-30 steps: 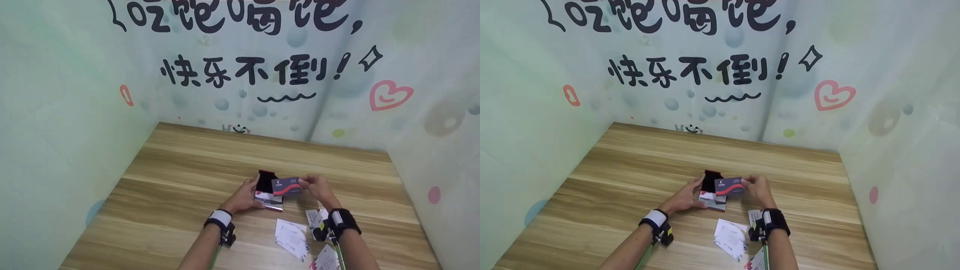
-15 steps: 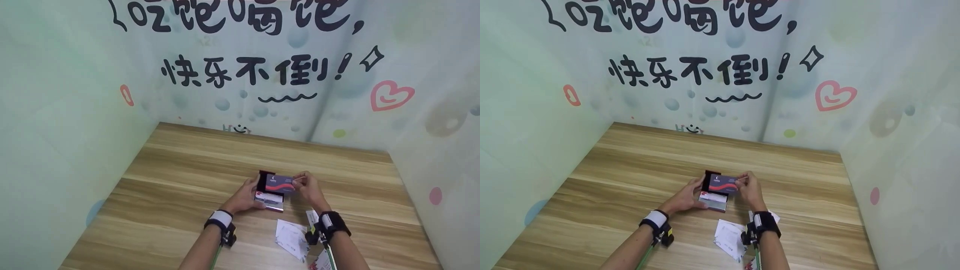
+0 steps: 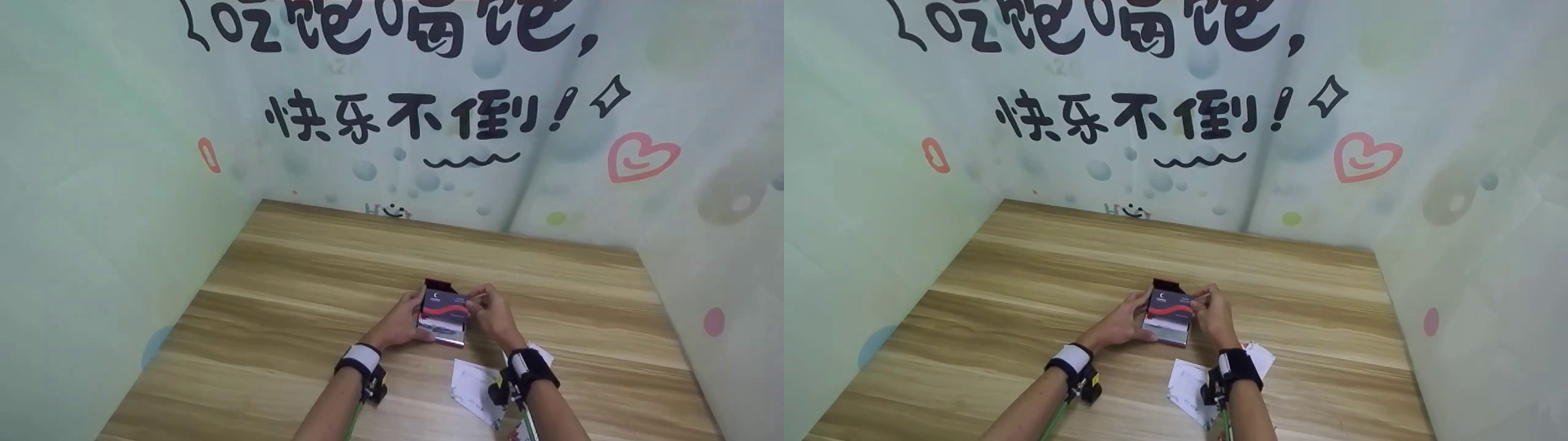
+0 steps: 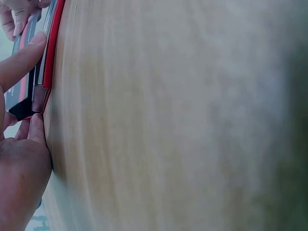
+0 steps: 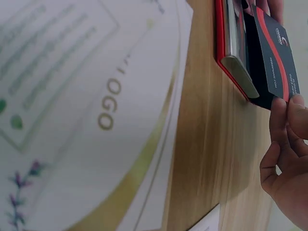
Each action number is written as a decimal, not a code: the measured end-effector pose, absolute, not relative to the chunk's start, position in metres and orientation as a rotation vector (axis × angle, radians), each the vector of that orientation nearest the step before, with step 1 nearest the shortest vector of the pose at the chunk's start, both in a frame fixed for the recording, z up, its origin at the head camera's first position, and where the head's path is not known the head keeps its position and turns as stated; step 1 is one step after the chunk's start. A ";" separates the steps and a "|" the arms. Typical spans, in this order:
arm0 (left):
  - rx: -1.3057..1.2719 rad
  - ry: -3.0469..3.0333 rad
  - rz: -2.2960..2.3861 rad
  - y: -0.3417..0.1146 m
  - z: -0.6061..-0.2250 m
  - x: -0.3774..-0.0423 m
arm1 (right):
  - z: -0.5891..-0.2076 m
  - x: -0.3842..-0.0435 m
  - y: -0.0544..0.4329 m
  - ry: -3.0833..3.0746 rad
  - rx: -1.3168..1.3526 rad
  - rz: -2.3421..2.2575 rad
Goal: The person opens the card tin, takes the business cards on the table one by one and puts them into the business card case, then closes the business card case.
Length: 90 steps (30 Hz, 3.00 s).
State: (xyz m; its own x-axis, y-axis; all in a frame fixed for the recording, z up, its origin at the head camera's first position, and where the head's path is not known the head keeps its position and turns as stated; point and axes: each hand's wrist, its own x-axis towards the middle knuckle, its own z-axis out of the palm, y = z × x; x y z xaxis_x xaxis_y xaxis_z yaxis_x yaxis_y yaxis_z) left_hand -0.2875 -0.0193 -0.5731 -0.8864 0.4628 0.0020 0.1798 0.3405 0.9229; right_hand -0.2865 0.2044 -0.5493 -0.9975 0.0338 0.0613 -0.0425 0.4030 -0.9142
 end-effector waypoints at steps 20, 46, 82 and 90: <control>0.571 2.323 1.580 -0.021 -0.574 -0.288 | -0.556 -0.288 0.200 -2.645 0.044 1.553; 0.586 2.454 1.440 -0.021 -0.572 -0.283 | -0.557 -0.281 0.204 -2.814 0.136 1.397; 0.638 2.441 1.486 -0.021 -0.568 -0.284 | -0.554 -0.271 0.210 -2.885 0.417 1.087; 0.610 2.396 1.524 -0.021 -0.569 -0.284 | -0.551 -0.269 0.203 -2.906 0.352 1.080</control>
State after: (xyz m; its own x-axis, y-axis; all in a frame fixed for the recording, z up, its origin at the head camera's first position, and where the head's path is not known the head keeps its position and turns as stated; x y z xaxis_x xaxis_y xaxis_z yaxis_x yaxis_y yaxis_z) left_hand -0.2837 -0.0210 -0.5688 -0.8848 0.4653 0.0235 0.2186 0.3701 0.9029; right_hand -0.2686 0.2030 -0.5513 -0.9743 -0.2030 0.0979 -0.2177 0.7350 -0.6422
